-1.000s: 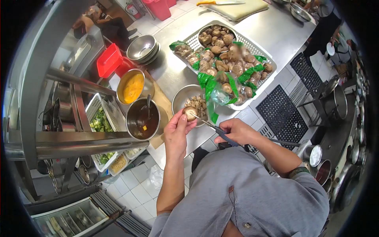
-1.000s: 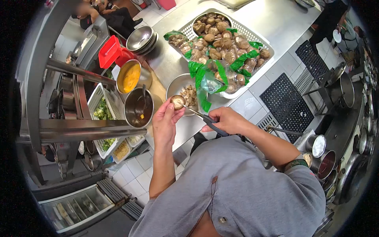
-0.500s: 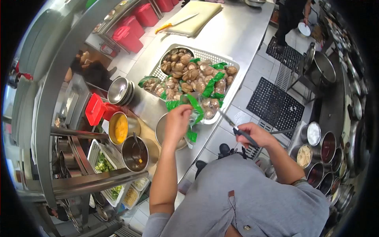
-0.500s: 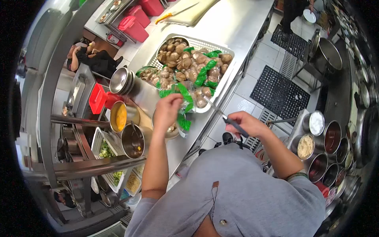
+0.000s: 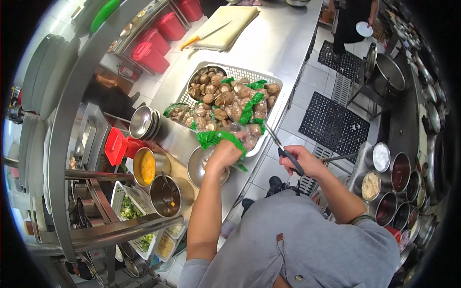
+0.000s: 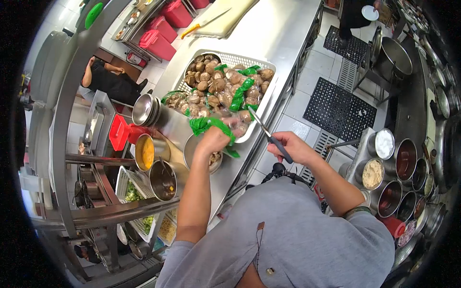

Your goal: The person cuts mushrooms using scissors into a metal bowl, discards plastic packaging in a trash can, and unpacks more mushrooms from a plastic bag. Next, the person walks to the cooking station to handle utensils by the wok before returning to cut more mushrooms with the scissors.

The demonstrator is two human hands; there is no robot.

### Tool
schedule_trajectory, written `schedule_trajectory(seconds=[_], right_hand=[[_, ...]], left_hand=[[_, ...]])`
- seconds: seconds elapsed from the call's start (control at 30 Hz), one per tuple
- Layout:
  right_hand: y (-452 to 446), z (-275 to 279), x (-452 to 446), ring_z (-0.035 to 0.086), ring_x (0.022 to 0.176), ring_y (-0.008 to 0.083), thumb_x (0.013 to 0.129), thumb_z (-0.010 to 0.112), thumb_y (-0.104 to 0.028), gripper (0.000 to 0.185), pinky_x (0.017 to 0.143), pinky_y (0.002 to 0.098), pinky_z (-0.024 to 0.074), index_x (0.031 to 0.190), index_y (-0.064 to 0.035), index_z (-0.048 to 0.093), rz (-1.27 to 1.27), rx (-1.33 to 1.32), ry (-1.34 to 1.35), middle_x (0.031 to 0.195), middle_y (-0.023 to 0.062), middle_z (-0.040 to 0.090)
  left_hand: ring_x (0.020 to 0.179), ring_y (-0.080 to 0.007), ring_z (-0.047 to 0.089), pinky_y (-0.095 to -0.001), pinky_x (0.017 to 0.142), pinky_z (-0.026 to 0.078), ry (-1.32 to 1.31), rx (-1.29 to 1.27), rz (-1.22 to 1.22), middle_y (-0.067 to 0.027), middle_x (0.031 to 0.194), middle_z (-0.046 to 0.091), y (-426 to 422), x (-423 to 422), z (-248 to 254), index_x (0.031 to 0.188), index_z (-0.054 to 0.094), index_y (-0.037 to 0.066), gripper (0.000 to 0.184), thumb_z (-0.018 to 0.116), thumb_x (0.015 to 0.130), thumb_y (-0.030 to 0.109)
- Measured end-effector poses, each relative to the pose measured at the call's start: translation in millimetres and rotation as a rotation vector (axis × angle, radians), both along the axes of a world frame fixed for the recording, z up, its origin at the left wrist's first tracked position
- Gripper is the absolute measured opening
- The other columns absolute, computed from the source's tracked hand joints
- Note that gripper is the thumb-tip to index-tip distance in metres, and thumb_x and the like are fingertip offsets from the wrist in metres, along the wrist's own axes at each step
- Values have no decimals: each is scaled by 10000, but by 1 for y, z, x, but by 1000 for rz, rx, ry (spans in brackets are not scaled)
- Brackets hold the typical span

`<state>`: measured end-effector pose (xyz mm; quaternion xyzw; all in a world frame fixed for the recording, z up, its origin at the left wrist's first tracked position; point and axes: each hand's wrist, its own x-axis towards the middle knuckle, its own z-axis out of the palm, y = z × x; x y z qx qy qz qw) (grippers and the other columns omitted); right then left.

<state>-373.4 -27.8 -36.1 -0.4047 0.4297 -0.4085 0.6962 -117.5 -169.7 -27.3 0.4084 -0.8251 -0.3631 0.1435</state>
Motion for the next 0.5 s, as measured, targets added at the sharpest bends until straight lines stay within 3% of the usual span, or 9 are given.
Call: schedule_trajectory(seconds=[0.07, 0.1, 0.2, 0.23, 0.33, 0.37, 0.47, 0.5], right_hand=[[-5, -1, 7, 571, 568, 84, 909, 741, -234, 233, 529, 228, 469, 900, -36, 617, 43, 9, 10, 693, -4, 586], [-7, -1, 10, 571, 577, 80, 909, 742, -233, 230, 532, 227, 472, 904, -39, 620, 67, -4, 34, 709, -6, 591], [-13, 2, 14, 571, 592, 75, 902, 754, -232, 227, 532, 228, 476, 912, -44, 627, 126, -47, 72, 738, -15, 594], [-11, 1, 17, 571, 594, 74, 898, 759, -232, 227, 530, 229, 477, 914, -46, 630, 144, -54, 77, 744, -18, 592], [-12, 11, 30, 569, 628, 45, 889, 785, -256, 268, 562, 222, 465, 889, -44, 622, 146, -51, 65, 726, -36, 594], [-10, 15, 37, 568, 657, 44, 885, 790, -248, 266, 585, 221, 467, 904, -41, 623, 147, -74, 69, 746, -35, 597], [-6, 24, 54, 560, 735, 34, 872, 802, -223, 272, 642, 215, 468, 955, -34, 625, 190, -107, 89, 808, -34, 601], [-4, 26, 58, 552, 756, 29, 867, 805, -215, 281, 655, 211, 465, 978, -33, 622, 236, -92, 100, 829, -36, 596]], left_hand=[[1037, -388, 625, -470, 911, 491, -121, -91, 10, -191, 1099, 673, 5, -8, -2, 1062, 725, 41, 298, 722, 877, 275], [981, -403, 630, -488, 889, 495, -41, -212, 56, -198, 1057, 670, 13, -11, 1, 1062, 715, 46, 277, 722, 859, 235], [958, -426, 630, -500, 842, 504, -25, -228, 379, -216, 1067, 666, 35, -11, 19, 1017, 699, 45, 210, 706, 858, 182], [906, -445, 640, -510, 779, 510, -48, -326, 398, -243, 1023, 664, 35, -5, 18, 1020, 650, 22, 186, 678, 856, 106], [847, -457, 645, -510, 735, 513, -46, -294, 572, -262, 950, 666, 45, 0, 28, 1049, 594, 3, 209, 649, 854, 51], [788, -438, 660, -485, 709, 521, 108, -294, 588, -251, 865, 669, 44, 8, 14, 1119, 565, -17, 290, 656, 850, 42], [739, -407, 665, -459, 676, 517, 591, -30, 724, -231, 855, 675, 52, 20, -2, 1113, 574, -25, 296, 675, 851, 66], [788, -366, 669, -432, 707, 523, 577, 79, 720, -198, 885, 657, 54, 28, -1, 1080, 603, -26, 265, 676, 866, 111]])
